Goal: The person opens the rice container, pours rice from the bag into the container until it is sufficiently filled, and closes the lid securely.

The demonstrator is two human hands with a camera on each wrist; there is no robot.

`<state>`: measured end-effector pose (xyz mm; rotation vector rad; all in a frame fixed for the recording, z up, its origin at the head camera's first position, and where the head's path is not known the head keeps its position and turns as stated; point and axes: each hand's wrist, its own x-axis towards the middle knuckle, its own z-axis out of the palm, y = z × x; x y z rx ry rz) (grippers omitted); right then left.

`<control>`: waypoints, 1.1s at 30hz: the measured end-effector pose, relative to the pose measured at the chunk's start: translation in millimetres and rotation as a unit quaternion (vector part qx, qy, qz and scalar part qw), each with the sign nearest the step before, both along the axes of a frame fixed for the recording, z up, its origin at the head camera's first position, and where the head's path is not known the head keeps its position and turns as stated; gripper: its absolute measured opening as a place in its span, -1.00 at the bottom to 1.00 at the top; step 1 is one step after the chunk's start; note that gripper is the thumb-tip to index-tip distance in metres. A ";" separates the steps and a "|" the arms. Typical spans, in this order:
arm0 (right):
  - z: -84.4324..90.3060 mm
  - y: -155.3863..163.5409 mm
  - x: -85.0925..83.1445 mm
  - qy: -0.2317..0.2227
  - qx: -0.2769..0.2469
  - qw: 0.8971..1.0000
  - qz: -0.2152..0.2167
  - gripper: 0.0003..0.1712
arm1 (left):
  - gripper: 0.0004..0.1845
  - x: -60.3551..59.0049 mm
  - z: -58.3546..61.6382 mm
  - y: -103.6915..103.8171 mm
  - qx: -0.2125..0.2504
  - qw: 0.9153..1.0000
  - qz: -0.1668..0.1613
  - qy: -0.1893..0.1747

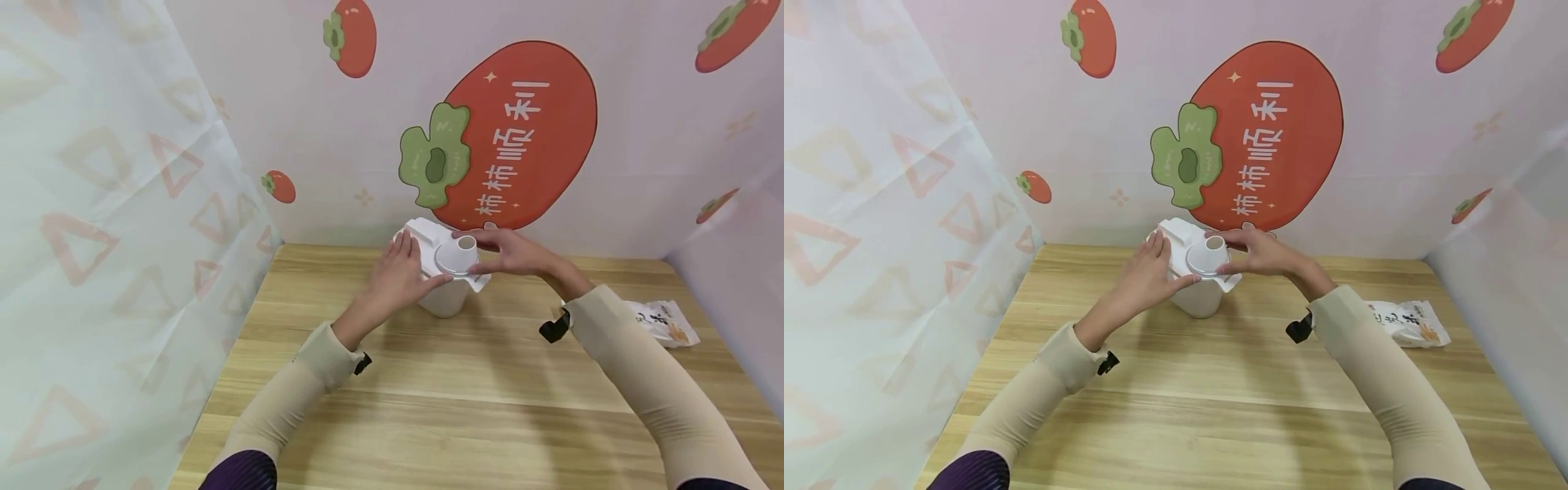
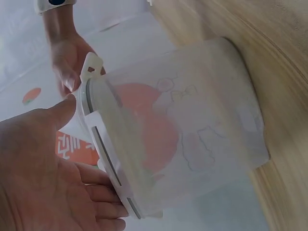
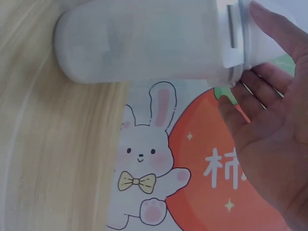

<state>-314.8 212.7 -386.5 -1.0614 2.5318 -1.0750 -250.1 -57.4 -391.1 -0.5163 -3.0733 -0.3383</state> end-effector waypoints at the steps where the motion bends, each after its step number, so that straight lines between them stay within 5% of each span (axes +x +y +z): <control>1: -0.7 -0.3 1.3 0.005 0.003 1.000 -0.003 -0.26 | 0.26 -0.4 -0.6 0.8 -0.004 1.000 0.001 0.001; 8: -9.1 -3.2 12.3 0.077 0.004 0.997 -0.023 -0.19 | 0.29 -7.4 -4.7 0.8 -0.013 1.000 -0.005 0.007; 19: -11.4 -14.2 27.8 0.193 0.004 0.980 -0.056 -0.22 | 0.26 -29.1 -11.6 -8.9 0.018 0.998 -0.060 -0.006; 33: -22.3 -32.9 51.4 0.320 0.026 0.937 -0.141 -0.23 | 0.12 -47.8 -10.8 -33.3 0.052 0.981 -0.183 -0.034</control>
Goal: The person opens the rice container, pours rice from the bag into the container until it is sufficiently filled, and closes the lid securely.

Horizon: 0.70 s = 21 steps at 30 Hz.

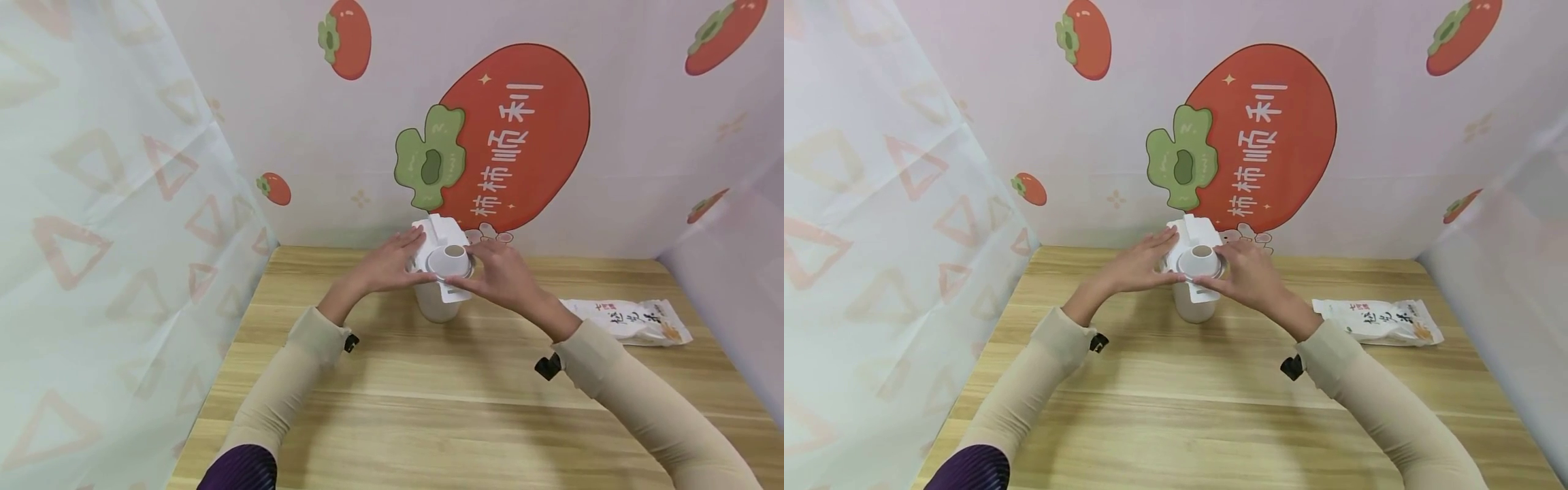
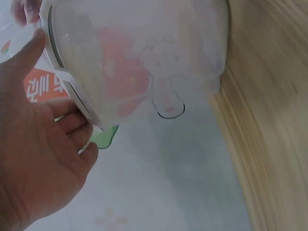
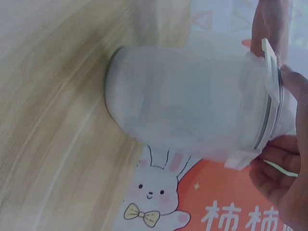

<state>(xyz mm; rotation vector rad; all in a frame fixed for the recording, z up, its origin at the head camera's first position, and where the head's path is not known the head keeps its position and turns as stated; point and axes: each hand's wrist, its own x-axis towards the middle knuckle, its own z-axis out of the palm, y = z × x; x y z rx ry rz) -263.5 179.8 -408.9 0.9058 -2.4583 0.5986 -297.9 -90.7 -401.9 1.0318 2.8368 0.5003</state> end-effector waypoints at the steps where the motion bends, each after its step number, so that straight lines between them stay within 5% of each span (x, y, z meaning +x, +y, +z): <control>1: -0.1 -1.8 1.5 0.006 0.000 1.000 -0.003 -0.22 | 0.11 -1.4 0.7 -1.5 0.004 1.000 -0.006 -0.006; 13: -7.0 -19.7 19.7 0.038 -0.008 0.997 -0.066 -0.19 | 0.10 -14.3 0.8 -13.8 0.009 0.998 -0.053 -0.038; 21: -9.1 -12.9 18.0 0.025 -0.017 0.999 -0.041 -0.19 | 0.06 -7.0 5.6 -12.8 0.008 0.998 -0.051 -0.039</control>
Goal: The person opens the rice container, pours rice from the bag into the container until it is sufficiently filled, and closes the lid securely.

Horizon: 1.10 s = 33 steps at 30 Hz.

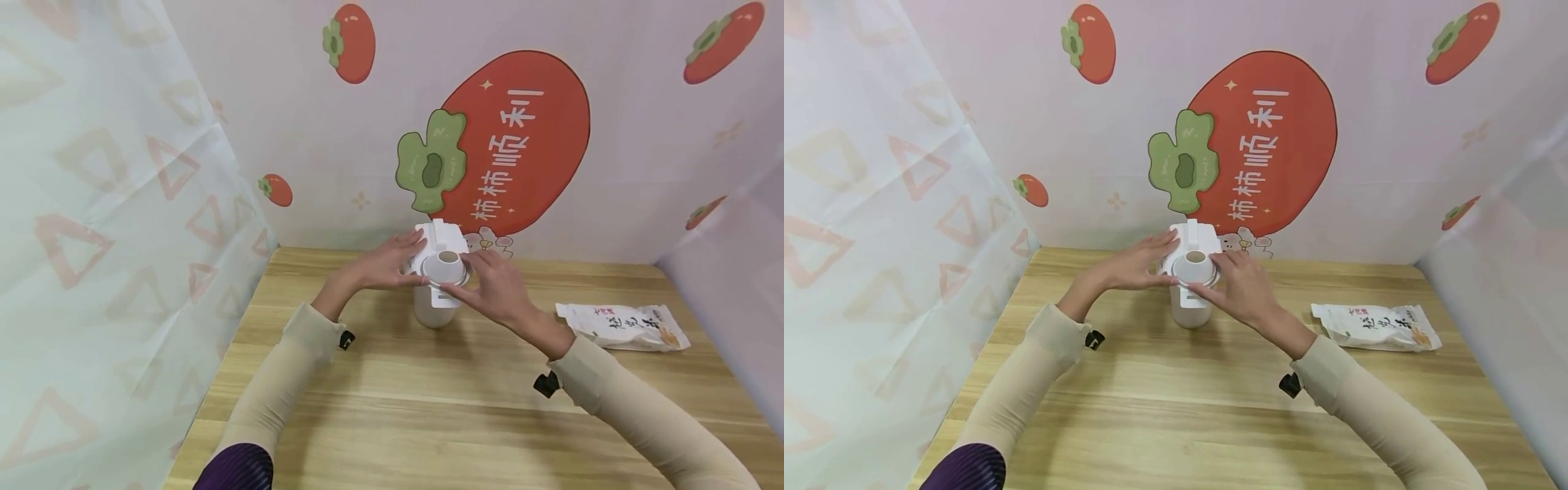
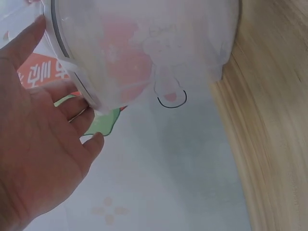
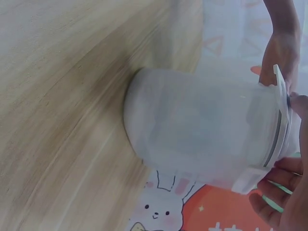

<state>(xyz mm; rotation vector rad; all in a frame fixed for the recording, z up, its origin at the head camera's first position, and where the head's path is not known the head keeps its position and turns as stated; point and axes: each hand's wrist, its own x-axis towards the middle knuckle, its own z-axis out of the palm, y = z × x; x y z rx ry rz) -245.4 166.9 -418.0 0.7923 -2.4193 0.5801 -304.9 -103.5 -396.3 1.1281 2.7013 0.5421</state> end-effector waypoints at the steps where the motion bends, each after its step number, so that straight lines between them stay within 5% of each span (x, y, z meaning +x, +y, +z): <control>1: -0.1 1.5 -0.6 -0.007 -0.001 1.000 0.006 -0.20 | 0.05 2.0 0.9 0.7 -0.002 1.000 0.001 0.001; 8: 6.4 22.8 -10.6 -0.105 -0.034 0.993 0.042 -0.13 | 0.12 16.0 6.4 9.3 -0.010 0.999 0.024 0.036; 16: 4.3 55.2 -34.9 -0.227 -0.101 0.963 0.102 -0.04 | 0.19 24.2 4.8 17.6 -0.020 0.997 0.058 0.050; 33: -14.3 61.3 -54.6 -0.325 -0.133 0.927 0.132 0.12 | 0.25 27.9 -7.0 27.7 -0.029 0.993 0.105 0.038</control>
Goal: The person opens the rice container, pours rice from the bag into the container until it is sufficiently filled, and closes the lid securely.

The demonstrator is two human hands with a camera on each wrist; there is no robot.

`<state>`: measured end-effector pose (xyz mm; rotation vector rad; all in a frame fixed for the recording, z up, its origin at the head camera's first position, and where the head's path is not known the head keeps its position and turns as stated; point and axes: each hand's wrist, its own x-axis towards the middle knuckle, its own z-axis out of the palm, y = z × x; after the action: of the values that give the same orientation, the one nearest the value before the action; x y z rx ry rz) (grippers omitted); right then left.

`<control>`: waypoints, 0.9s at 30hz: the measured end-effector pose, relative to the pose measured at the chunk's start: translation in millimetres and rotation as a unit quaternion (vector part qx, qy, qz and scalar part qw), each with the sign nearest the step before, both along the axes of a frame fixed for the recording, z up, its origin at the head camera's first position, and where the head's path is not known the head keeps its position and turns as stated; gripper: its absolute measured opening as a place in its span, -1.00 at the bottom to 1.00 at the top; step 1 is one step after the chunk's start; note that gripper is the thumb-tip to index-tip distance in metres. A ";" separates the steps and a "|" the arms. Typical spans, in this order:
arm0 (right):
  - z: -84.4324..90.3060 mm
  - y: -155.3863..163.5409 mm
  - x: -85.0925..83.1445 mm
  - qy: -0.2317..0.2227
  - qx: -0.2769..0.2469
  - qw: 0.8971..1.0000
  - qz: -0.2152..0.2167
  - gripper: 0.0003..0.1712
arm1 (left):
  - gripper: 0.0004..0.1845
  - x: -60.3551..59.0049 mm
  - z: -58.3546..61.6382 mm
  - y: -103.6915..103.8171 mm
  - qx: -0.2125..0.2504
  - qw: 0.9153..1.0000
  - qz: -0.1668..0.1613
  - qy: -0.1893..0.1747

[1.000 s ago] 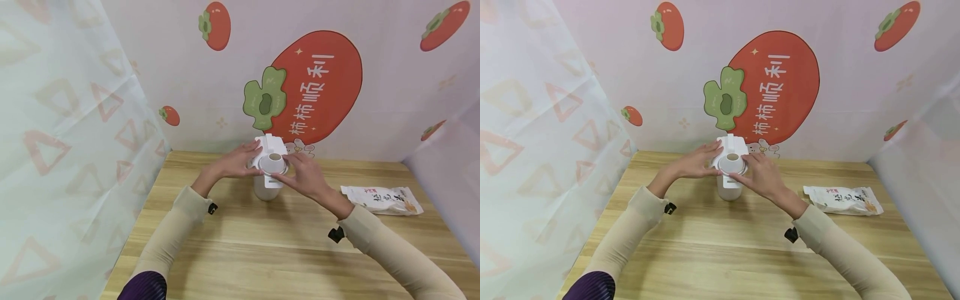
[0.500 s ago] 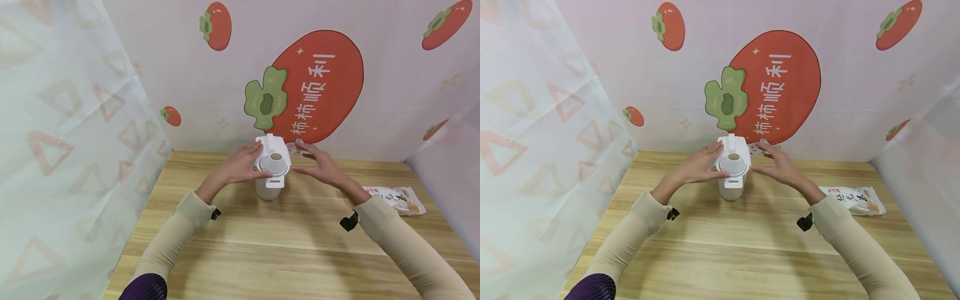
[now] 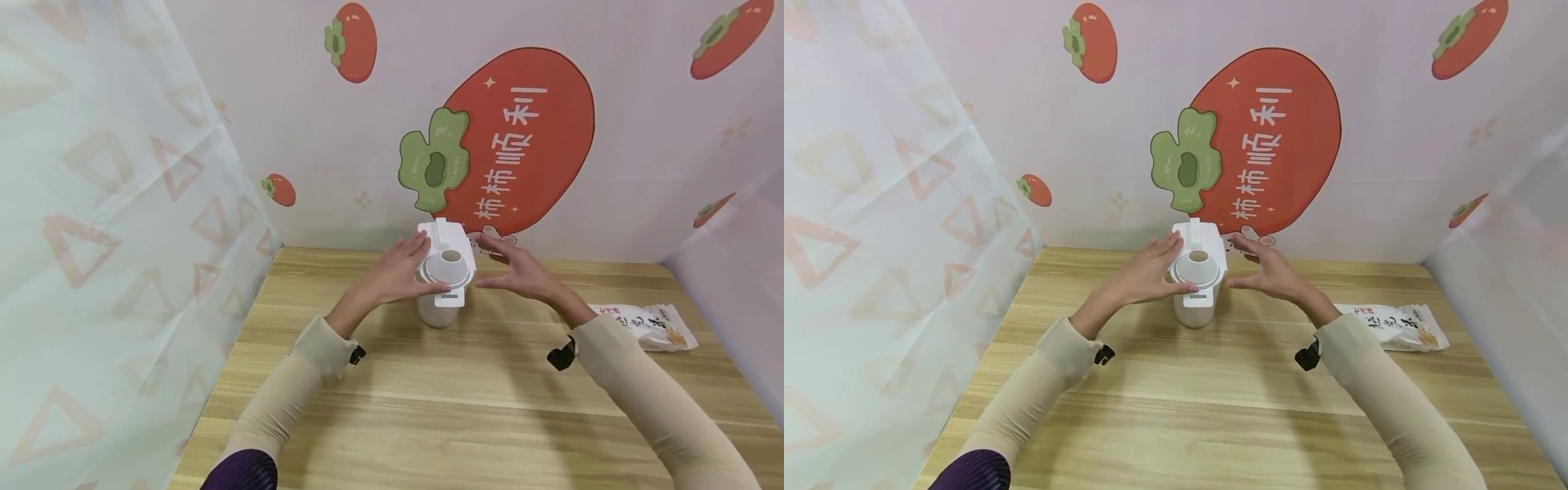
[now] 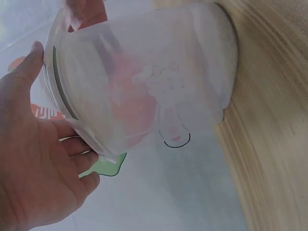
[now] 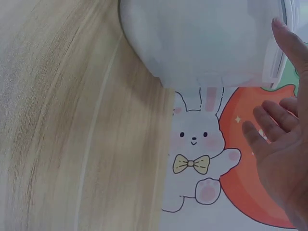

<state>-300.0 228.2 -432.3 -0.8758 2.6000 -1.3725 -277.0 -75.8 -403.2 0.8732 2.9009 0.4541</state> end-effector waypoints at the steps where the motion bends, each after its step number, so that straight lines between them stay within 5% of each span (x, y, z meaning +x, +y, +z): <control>1: -0.5 -0.6 -0.8 -0.001 -0.001 1.000 0.000 0.12 | 0.25 0.0 0.3 0.4 -0.002 1.000 0.000 -0.001; 27: -2.9 -9.7 -18.1 -0.030 -0.033 0.998 0.046 0.05 | 0.23 -3.5 7.8 -5.1 -0.013 0.999 -0.027 -0.023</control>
<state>-318.1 218.5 -435.2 -0.9349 2.4513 -1.4454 -280.5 -81.0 -395.5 0.9215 2.8282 0.4259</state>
